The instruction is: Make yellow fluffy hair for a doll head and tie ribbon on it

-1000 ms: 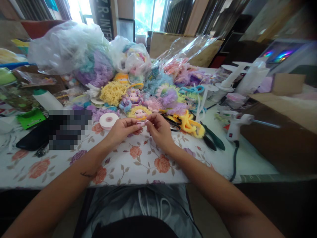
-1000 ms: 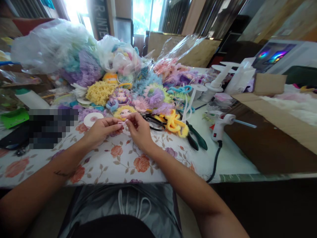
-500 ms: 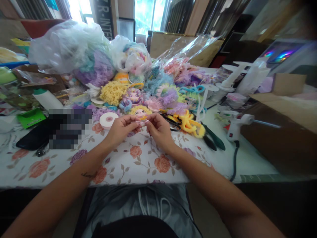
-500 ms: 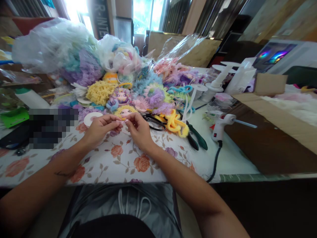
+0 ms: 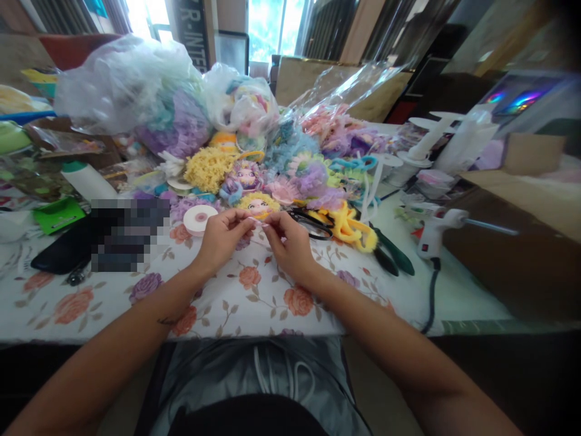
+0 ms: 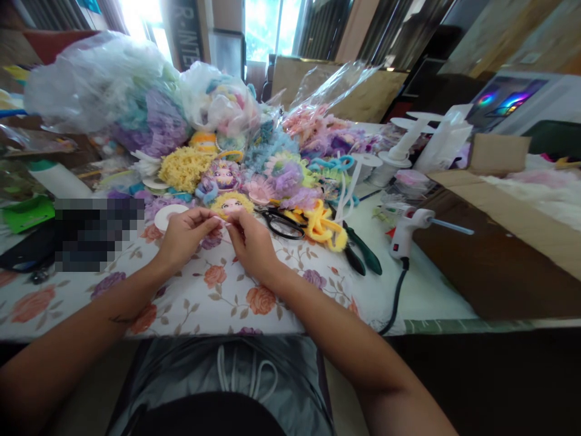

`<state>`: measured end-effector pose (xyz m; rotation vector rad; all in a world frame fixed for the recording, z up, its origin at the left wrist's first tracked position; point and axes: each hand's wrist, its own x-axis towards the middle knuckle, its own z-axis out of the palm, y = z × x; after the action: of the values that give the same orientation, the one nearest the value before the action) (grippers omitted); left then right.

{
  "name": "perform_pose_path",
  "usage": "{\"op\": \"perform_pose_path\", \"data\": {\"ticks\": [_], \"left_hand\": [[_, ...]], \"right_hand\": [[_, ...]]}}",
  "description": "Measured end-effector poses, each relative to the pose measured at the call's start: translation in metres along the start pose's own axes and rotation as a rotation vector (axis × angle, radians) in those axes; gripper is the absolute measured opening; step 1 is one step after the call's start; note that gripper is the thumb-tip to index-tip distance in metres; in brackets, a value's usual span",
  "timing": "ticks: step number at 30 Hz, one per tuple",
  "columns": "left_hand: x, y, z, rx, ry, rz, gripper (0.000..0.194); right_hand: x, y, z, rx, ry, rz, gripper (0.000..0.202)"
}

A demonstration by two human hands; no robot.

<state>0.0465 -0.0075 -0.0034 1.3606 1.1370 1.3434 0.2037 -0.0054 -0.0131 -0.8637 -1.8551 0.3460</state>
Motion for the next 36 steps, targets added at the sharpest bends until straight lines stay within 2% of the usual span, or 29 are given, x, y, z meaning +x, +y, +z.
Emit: {"op": "perform_pose_path", "data": {"ticks": [3, 8, 13, 23, 27, 33, 36], "left_hand": [[0.0007, -0.0031, 0.002, -0.094, -0.012, -0.062, 0.021], [0.0007, -0.006, 0.0028, -0.192, -0.06, -0.168, 0.024], [0.0009, -0.0048, 0.0029, -0.199, -0.013, -0.171, 0.027], [0.0003, -0.0042, 0.0005, -0.012, 0.125, 0.055, 0.017], [0.0008, -0.0038, -0.0001, 0.054, 0.097, 0.237, 0.012], [0.0008, -0.0015, -0.0025, 0.245, 0.076, 0.425, 0.012], [-0.0009, -0.0001, -0.0033, 0.297, 0.106, 0.437, 0.013]], "right_hand": [[-0.0001, -0.0006, -0.0006, -0.054, 0.046, -0.055, 0.006], [-0.0012, -0.0038, -0.002, -0.101, 0.019, -0.092, 0.007], [-0.0022, -0.0018, -0.0013, -0.076, 0.016, -0.06, 0.007], [0.0, -0.0005, 0.0009, -0.03, 0.04, 0.013, 0.01], [0.0003, -0.0008, 0.0009, -0.014, 0.048, 0.012, 0.01], [-0.0018, 0.0016, 0.0005, -0.034, 0.019, -0.012, 0.009], [-0.0029, 0.0037, 0.0007, -0.064, -0.018, -0.075, 0.009]]}}
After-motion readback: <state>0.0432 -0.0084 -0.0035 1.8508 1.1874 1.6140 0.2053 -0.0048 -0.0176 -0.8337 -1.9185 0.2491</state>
